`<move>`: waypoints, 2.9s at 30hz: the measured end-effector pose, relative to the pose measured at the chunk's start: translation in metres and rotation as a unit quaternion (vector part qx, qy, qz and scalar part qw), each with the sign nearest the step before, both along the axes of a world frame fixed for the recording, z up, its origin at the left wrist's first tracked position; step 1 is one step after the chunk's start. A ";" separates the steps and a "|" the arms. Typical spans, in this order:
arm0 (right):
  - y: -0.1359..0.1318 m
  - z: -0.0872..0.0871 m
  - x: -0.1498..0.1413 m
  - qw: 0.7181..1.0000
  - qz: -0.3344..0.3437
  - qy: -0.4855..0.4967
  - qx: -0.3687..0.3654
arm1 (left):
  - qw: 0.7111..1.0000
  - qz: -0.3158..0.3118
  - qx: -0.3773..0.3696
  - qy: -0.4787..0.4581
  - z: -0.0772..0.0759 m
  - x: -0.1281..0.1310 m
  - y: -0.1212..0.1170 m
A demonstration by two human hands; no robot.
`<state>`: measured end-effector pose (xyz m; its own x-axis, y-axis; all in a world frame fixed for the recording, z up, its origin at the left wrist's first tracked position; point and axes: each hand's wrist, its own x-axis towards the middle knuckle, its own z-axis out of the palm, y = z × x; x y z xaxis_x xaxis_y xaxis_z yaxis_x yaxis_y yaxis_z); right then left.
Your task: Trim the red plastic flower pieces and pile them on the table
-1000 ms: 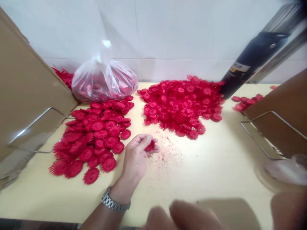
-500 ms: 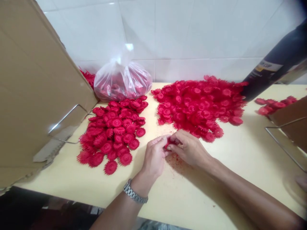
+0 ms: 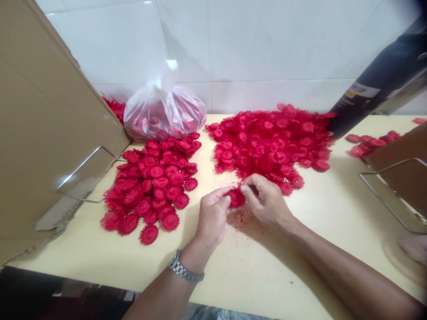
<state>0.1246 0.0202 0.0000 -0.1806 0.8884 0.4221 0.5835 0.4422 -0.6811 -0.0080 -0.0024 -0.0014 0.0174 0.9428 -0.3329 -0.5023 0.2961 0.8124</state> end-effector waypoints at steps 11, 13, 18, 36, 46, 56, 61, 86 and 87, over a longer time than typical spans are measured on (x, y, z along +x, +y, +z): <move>0.045 0.038 0.023 0.966 -0.046 -0.184 0.178 | 0.999 0.008 -0.008 -0.044 0.003 -0.006 0.001; 0.027 0.025 0.012 0.967 0.104 -0.193 0.131 | 0.998 -0.012 0.007 -0.059 0.003 -0.006 0.001; 0.007 -0.002 -0.003 0.976 0.149 -0.146 0.064 | 0.997 -0.060 0.027 -0.043 0.001 -0.004 -0.001; 0.056 0.040 0.028 0.960 -0.060 -0.197 0.191 | 0.998 0.013 -0.019 -0.057 0.002 -0.005 0.003; 0.013 -0.009 -0.002 0.970 0.148 -0.146 0.125 | 0.999 -0.033 0.023 -0.027 -0.002 -0.001 -0.001; 0.011 -0.007 -0.001 0.987 0.131 -0.060 0.073 | 0.999 -0.004 0.026 -0.043 0.000 -0.003 0.002; 0.008 -0.005 -0.005 0.993 0.104 0.003 -0.055 | 0.996 0.037 0.071 0.034 -0.005 -0.003 0.004; -0.005 0.001 -0.019 0.902 0.203 0.274 -0.264 | 0.989 -0.004 0.099 0.114 -0.011 -0.008 -0.002; -0.006 0.001 -0.018 0.916 0.185 0.255 -0.249 | 0.988 -0.001 0.095 0.122 -0.013 -0.008 -0.001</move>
<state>0.1061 0.0147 0.0010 -0.4007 0.9113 0.0945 0.0060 0.1058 -0.9944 -0.0163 -0.0038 -0.0140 -0.0399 0.9888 -0.1440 -0.2834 0.1270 0.9506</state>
